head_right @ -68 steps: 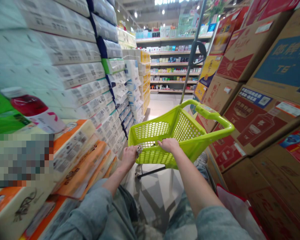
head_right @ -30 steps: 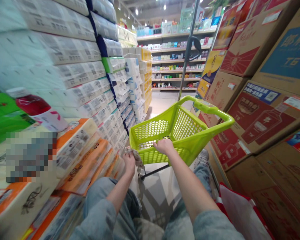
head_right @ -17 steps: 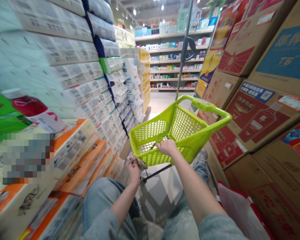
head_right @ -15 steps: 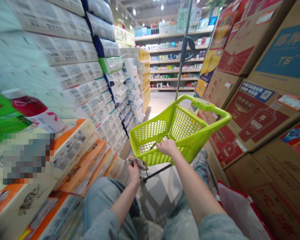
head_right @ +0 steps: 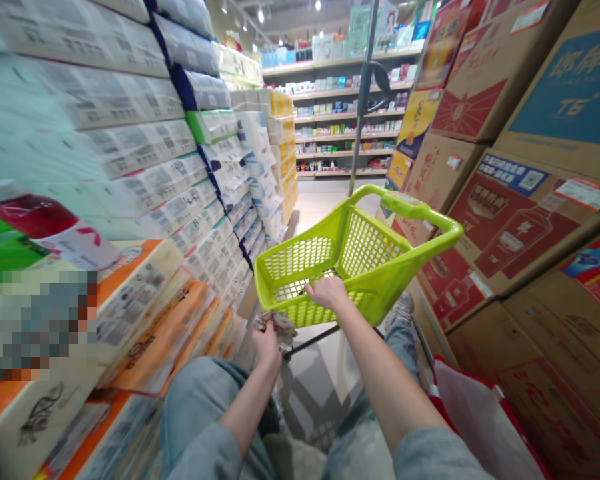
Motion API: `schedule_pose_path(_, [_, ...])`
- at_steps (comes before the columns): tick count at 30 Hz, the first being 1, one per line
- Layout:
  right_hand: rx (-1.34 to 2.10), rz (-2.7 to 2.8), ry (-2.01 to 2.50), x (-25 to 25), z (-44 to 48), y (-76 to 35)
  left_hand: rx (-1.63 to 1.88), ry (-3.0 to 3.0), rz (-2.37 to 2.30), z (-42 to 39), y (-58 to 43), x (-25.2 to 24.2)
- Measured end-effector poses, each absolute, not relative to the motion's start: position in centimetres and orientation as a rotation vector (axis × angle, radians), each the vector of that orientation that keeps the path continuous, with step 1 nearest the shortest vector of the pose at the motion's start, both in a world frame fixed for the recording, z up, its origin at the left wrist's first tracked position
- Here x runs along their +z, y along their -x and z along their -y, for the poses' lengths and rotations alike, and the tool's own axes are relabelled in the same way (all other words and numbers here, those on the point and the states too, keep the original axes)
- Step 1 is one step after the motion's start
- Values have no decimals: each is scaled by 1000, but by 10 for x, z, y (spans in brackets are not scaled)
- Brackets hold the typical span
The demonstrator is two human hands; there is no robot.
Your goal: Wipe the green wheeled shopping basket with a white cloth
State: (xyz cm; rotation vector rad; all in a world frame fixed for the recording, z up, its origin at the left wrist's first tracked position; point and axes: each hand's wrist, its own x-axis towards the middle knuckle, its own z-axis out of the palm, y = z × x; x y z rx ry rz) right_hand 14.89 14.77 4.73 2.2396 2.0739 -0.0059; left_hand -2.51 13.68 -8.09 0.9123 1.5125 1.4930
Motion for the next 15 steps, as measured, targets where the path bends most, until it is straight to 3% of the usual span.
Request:
schedule_pose_path(9, [-29, -2076, -2236, 46, -152, -148, 1200, -574, -1464, -157, 31, -115])
schedule_pose_path(15, [-37, -2032, -2272, 45, -155, -154, 1156, -455, -1446, -160, 23, -98])
